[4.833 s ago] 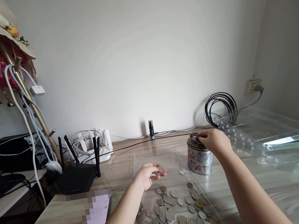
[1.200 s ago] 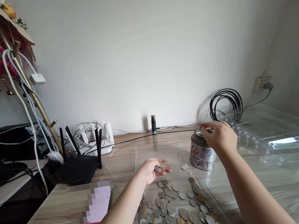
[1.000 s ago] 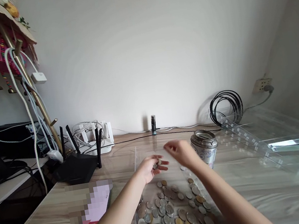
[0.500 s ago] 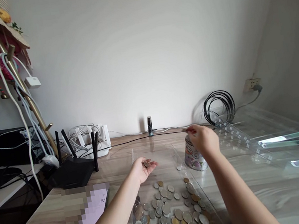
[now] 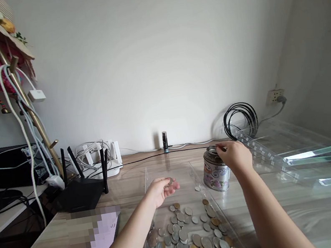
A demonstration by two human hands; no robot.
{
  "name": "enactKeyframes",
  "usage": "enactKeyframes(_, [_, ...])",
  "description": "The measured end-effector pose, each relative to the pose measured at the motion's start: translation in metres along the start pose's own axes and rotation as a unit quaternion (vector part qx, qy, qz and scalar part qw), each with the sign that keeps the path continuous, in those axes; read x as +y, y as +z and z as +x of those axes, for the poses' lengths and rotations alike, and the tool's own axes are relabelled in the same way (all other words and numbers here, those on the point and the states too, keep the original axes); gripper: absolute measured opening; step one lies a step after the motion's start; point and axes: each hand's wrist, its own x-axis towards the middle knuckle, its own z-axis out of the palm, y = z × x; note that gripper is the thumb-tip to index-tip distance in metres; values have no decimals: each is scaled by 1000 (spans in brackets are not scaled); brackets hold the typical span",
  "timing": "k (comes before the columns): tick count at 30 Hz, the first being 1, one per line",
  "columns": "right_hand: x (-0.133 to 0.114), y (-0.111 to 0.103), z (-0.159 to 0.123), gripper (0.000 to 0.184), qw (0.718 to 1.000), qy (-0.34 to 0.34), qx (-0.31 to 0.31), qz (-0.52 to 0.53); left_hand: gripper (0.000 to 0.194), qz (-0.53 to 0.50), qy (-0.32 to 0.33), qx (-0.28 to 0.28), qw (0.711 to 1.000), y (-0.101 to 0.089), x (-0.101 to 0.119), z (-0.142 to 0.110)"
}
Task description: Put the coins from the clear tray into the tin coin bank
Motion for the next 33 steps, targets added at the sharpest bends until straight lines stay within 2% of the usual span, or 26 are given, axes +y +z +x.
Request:
enactKeyframes(2, [-17, -2, -9, 27, 996, -52, 54, 45, 15, -8, 13, -7, 1000, -1, 0, 0])
enactKeyframes(3, [-29, -1, -15, 27, 993, -82, 50, 73, 16, -15, 18, -12, 1000, -1, 0, 0])
enactKeyframes(5, [-53, 4, -31, 26, 980, -146, -32, 127, 18, -29, 26, -20, 999, -1, 0, 1])
enactKeyframes(8, [-83, 17, -57, 22, 937, -236, -192, 172, 16, -48, 44, -26, 998, -1, 0, 1])
enactKeyframes(10, [-94, 27, -69, 20, 919, -254, -239, 183, 14, -53, 55, -33, 997, 1, 1, 1])
enactKeyframes(14, [-95, 38, -74, 18, 915, -207, -252, 237, 19, -36, 54, -56, 996, 5, 4, -3])
enactKeyframes(17, [-93, 37, -70, 17, 907, -171, -248, 294, 24, -28, 48, -83, 995, 8, 5, -6])
enactKeyframes(20, [-89, 27, -60, 21, 911, -140, -195, 335, 21, -25, 52, -75, 996, 7, 4, -6])
enactKeyframes(22, [-79, 17, -48, 24, 927, -112, -133, 334, 19, -10, 41, -49, 998, 5, 2, -4])
enactKeyframes(24, [-62, 7, -33, 26, 950, -67, -72, 298, 18, 7, 30, -23, 999, 2, 0, -1])
enactKeyframes(26, [-41, 1, -19, 27, 969, -13, -41, 243, 19, 13, 26, -5, 1000, 0, -1, 1])
enactKeyframes(30, [-4, 3, -2, 26, 992, 73, -45, 96, 19, 1, 18, -6, 1000, -2, -1, 3])
enactKeyframes(33, [9, 8, 2, 26, 995, 88, -37, 2, 18, -8, 7, -10, 1000, 0, 0, 1])
